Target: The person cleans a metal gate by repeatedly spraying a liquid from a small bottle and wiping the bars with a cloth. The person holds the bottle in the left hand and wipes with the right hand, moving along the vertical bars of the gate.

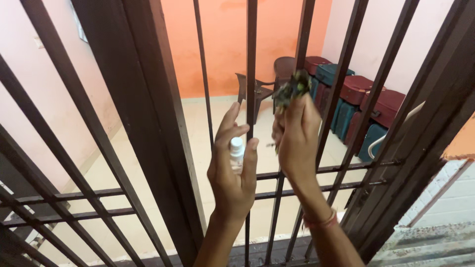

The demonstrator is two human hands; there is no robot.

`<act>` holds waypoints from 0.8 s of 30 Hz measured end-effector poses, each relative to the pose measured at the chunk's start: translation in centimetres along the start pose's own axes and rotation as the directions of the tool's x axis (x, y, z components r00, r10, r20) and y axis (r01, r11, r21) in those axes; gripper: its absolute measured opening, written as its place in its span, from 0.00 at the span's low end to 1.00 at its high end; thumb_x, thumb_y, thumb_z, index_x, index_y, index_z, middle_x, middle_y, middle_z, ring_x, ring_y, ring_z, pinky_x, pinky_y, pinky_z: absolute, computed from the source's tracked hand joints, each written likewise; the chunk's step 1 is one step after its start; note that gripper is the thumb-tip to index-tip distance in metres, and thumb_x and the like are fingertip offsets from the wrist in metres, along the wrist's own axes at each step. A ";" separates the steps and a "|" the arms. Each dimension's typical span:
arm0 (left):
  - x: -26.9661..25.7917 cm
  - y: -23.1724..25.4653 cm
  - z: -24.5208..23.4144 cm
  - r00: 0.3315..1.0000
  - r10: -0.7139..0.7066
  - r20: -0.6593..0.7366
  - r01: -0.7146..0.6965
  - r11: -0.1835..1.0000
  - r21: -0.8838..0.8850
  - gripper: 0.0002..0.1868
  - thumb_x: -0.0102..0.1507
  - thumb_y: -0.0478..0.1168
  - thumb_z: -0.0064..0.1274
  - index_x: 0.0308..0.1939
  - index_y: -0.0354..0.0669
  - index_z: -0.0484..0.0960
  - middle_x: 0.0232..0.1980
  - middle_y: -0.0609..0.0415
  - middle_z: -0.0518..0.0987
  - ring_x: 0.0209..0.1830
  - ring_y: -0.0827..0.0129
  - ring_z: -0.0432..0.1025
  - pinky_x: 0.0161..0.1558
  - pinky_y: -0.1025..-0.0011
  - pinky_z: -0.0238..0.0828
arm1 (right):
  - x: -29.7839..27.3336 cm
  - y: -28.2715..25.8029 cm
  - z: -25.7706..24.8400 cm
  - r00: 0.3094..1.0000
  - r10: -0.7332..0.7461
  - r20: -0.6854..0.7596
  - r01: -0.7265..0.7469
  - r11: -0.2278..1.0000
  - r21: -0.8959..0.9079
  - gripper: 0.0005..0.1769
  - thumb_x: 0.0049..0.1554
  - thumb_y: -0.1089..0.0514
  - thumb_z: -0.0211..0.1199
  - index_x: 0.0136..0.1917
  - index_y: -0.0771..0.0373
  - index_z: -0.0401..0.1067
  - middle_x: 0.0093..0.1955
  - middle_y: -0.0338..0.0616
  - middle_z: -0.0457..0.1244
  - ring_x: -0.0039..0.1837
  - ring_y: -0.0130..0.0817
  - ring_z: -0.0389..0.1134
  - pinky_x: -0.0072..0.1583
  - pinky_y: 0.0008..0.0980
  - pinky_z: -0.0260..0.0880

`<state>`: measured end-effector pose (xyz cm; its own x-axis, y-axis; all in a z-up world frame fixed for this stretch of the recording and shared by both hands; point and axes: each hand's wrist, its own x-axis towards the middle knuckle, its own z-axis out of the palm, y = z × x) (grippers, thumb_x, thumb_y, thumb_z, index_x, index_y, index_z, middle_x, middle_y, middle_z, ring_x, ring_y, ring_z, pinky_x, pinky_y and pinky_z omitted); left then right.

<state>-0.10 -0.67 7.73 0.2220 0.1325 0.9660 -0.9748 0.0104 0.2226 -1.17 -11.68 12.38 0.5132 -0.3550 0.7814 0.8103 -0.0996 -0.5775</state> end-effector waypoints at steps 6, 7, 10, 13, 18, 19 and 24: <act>-0.1 -0.1 0.3 0.998 -0.064 -0.020 0.064 0.998 0.014 0.23 0.71 0.30 0.54 0.69 0.33 0.67 0.68 0.39 0.77 0.69 0.53 0.76 0.67 0.64 0.77 | -3.3 2.5 -1.5 0.994 0.111 -0.024 -0.112 0.991 -0.068 0.25 0.70 0.39 0.43 0.44 0.61 0.61 0.30 0.30 0.50 0.30 0.16 0.50 0.29 0.21 0.48; -0.1 -0.2 0.2 0.999 -0.040 -0.018 0.042 0.997 0.066 0.23 0.70 0.30 0.57 0.67 0.33 0.69 0.65 0.40 0.79 0.66 0.55 0.78 0.64 0.65 0.78 | -3.3 2.7 -1.5 0.995 0.100 -0.013 -0.100 0.994 -0.038 0.25 0.71 0.40 0.43 0.45 0.61 0.61 0.31 0.30 0.50 0.30 0.16 0.49 0.30 0.20 0.48; 0.0 -0.3 0.0 0.999 0.035 -0.023 -0.030 0.980 0.199 0.23 0.67 0.32 0.63 0.63 0.32 0.72 0.58 0.42 0.81 0.57 0.56 0.81 0.57 0.66 0.81 | -3.2 2.8 -1.7 0.996 0.086 0.005 -0.086 0.996 0.009 0.23 0.72 0.42 0.44 0.45 0.63 0.61 0.32 0.31 0.52 0.31 0.18 0.51 0.32 0.20 0.50; 0.2 -0.4 0.1 0.993 0.111 -0.047 -0.094 0.957 0.276 0.24 0.65 0.32 0.65 0.61 0.32 0.72 0.57 0.41 0.81 0.55 0.53 0.81 0.56 0.65 0.81 | -1.4 1.3 -1.6 0.998 0.049 0.041 -0.047 0.998 -0.043 0.20 0.70 0.45 0.46 0.45 0.63 0.62 0.35 0.35 0.59 0.31 0.22 0.57 0.31 0.23 0.57; 0.1 -0.6 -0.1 0.990 0.138 -0.017 -0.127 0.950 0.285 0.20 0.67 0.29 0.61 0.61 0.35 0.71 0.57 0.43 0.81 0.57 0.54 0.81 0.58 0.66 0.83 | 7.8 -3.7 -1.2 0.979 -0.020 0.204 0.014 0.999 0.032 0.18 0.71 0.47 0.43 0.49 0.61 0.67 0.35 0.37 0.59 0.31 0.27 0.59 0.34 0.29 0.60; 0.1 -0.6 0.0 0.992 0.125 -0.015 -0.116 0.953 0.280 0.20 0.67 0.29 0.61 0.61 0.35 0.71 0.56 0.43 0.81 0.56 0.54 0.81 0.57 0.66 0.83 | 9.8 -4.8 -1.1 0.967 -0.042 0.249 0.025 0.997 0.070 0.20 0.73 0.46 0.42 0.50 0.60 0.66 0.36 0.36 0.59 0.33 0.27 0.59 0.37 0.30 0.61; 0.1 0.1 0.4 0.999 0.008 -0.046 0.003 0.973 0.232 0.22 0.66 0.28 0.59 0.62 0.33 0.70 0.56 0.41 0.81 0.55 0.55 0.82 0.51 0.67 0.83 | 12.8 -6.1 -0.9 0.961 -0.088 0.262 0.124 0.985 -0.123 0.22 0.74 0.44 0.46 0.40 0.54 0.56 0.31 0.31 0.50 0.33 0.22 0.51 0.39 0.27 0.55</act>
<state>-0.13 -1.07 7.88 0.2127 0.1779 0.9608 -0.9431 -0.2199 0.2495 0.21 -16.44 25.74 0.4961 -0.0892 0.8637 0.8265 -0.2564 -0.5012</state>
